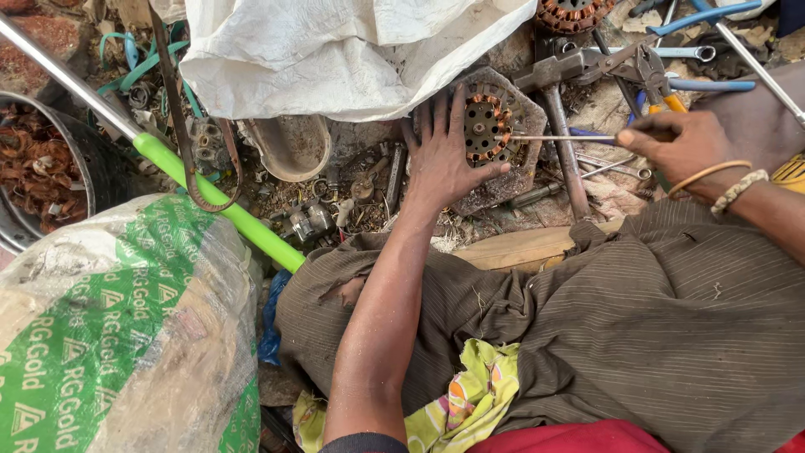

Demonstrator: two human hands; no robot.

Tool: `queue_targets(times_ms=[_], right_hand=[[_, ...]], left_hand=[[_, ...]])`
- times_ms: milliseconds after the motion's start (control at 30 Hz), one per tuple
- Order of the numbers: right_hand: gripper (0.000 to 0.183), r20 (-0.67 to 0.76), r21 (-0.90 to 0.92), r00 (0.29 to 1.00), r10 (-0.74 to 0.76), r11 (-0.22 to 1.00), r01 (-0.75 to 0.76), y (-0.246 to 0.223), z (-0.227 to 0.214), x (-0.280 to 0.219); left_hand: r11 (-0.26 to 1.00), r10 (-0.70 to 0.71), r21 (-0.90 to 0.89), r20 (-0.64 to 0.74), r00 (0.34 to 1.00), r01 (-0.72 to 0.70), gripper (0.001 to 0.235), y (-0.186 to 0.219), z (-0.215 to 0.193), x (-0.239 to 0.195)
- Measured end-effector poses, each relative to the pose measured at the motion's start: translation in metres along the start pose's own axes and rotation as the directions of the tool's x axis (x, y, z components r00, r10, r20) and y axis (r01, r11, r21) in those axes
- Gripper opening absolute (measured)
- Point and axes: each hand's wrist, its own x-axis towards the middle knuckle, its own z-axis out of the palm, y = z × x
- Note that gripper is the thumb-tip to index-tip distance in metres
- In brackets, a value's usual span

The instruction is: The person sits on the ground and uses pliers and a hammer to remove copper windings from a motor stator. They repeatedly pry and strike the windings to detach them from the stator core.

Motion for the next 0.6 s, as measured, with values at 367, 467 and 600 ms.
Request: queue_targets(times_ms=[367,467,600], right_hand=[[0.009,0.116,-0.897,0.505,-0.855,0.128,0.423,-0.161,-0.006,-0.129],[0.015,0.068,-0.9,0.531,-0.845,0.177,0.397,-0.175,-0.012,-0.128],[0.024,-0.065,-0.747,0.688,-0.723,0.493,0.447,-0.106,-0.055,-0.091]], left_hand=[[0.997,-0.077,-0.007,-0.111,0.991,0.077,0.149,0.016,0.0,-0.002],[0.996,-0.079,-0.045,0.065,0.995,0.082,0.158,0.013,-0.017,-0.004],[0.994,0.084,0.074,-0.021,0.996,-0.082,0.162,0.012,-0.027,-0.002]])
